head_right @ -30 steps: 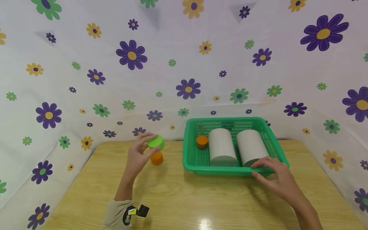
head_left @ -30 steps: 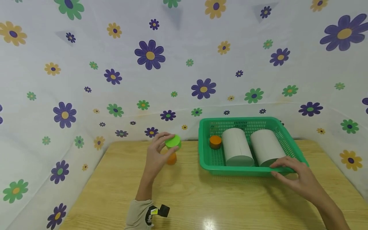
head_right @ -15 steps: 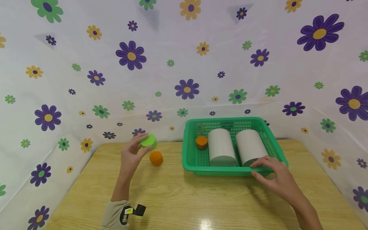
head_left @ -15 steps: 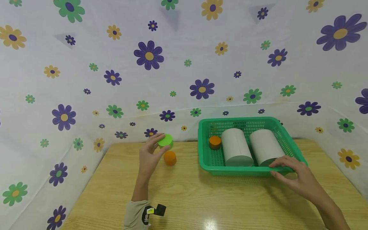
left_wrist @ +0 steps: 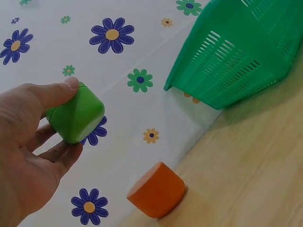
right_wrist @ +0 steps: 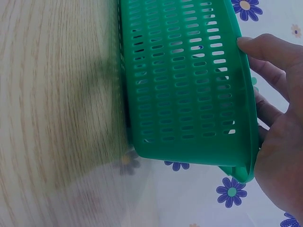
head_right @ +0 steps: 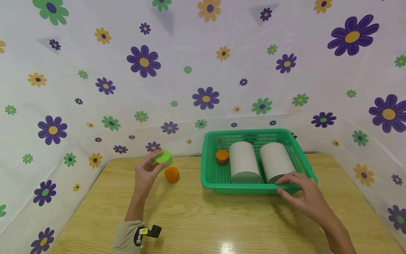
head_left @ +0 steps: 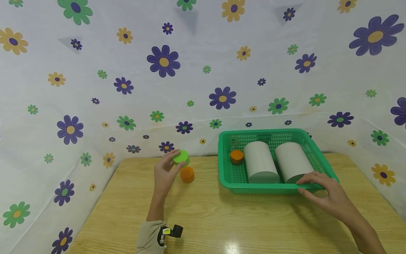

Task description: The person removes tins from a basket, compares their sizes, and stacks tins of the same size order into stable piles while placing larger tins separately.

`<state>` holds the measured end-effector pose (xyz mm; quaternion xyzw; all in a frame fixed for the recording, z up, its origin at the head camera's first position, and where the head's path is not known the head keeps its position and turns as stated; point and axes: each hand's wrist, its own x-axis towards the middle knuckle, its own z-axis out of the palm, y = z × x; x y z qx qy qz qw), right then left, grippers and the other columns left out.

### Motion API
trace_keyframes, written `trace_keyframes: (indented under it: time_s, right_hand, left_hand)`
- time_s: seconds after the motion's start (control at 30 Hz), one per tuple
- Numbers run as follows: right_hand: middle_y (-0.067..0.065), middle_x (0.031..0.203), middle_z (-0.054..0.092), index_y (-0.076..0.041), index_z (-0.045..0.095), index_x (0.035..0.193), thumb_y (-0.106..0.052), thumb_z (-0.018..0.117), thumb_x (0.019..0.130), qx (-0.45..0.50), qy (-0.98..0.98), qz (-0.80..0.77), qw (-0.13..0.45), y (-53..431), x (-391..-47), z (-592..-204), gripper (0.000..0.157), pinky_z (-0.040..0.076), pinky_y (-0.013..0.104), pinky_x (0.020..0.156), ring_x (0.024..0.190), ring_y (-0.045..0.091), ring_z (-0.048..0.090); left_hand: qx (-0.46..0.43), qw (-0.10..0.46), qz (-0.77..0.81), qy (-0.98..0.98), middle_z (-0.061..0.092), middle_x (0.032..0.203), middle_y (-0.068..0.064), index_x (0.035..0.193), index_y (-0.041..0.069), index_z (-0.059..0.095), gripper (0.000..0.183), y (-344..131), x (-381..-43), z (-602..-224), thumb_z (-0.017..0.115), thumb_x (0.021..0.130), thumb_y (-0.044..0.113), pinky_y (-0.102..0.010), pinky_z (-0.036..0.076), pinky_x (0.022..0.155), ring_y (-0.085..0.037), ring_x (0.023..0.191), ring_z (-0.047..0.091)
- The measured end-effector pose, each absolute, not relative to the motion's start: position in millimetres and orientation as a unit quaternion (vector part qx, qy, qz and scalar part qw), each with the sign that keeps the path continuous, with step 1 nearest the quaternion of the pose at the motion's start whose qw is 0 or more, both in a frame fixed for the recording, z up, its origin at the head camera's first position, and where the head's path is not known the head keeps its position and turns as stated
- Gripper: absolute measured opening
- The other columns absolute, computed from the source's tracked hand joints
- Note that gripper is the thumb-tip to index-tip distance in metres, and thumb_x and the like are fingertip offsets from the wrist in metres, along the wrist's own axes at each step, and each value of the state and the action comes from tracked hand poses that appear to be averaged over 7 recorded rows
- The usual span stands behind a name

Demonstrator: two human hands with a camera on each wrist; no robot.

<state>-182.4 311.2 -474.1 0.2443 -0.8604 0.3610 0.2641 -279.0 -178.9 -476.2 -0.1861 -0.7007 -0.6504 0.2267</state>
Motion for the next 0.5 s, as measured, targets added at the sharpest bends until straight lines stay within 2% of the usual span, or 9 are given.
trace_keyframes:
  time_s: [0.13, 0.33, 0.5]
  right_hand:
    - [-0.006, 0.100, 0.070, -0.021, 0.074, 0.102, 0.008, 0.085, 0.074, 0.243, -0.862, 0.361, 0.260, 311.4, -182.6, -473.7, 0.042, 0.038, 0.012, 0.087, 0.098, -0.001, 0.057]
    - [-0.006, 0.101, 0.070, -0.021, 0.074, 0.102, 0.007, 0.086, 0.074, 0.239, -0.864, 0.361, 0.256, 311.7, -182.7, -473.5, 0.042, 0.036, 0.013, 0.088, 0.099, -0.001, 0.056]
    - [-0.006, 0.100, 0.070, -0.020, 0.074, 0.101, 0.008, 0.086, 0.074, 0.238, -0.863, 0.363, 0.257, 311.4, -182.7, -472.4, 0.041, 0.034, 0.015, 0.088, 0.099, -0.001, 0.056]
  left_hand:
    - [-0.163, 0.221, -0.657, -0.702, 0.059, 0.139, -0.021, 0.127, -0.005, 0.067, 0.040, -179.7, -281.2, -484.0, 0.077, 0.089, -0.002, -0.047, 0.048, 0.107, -0.036, 0.128, 0.058]
    - [-0.152, 0.202, -0.677, -0.691, 0.056, 0.140, -0.026, 0.127, -0.008, 0.065, 0.040, -179.4, -283.4, -494.8, 0.076, 0.089, -0.005, -0.054, 0.045, 0.110, -0.040, 0.128, 0.056]
    - [-0.136, 0.191, -0.680, -0.695, 0.059, 0.137, -0.022, 0.126, -0.005, 0.067, 0.039, -180.0, -286.5, -504.8, 0.078, 0.089, -0.001, -0.048, 0.046, 0.109, -0.035, 0.128, 0.058]
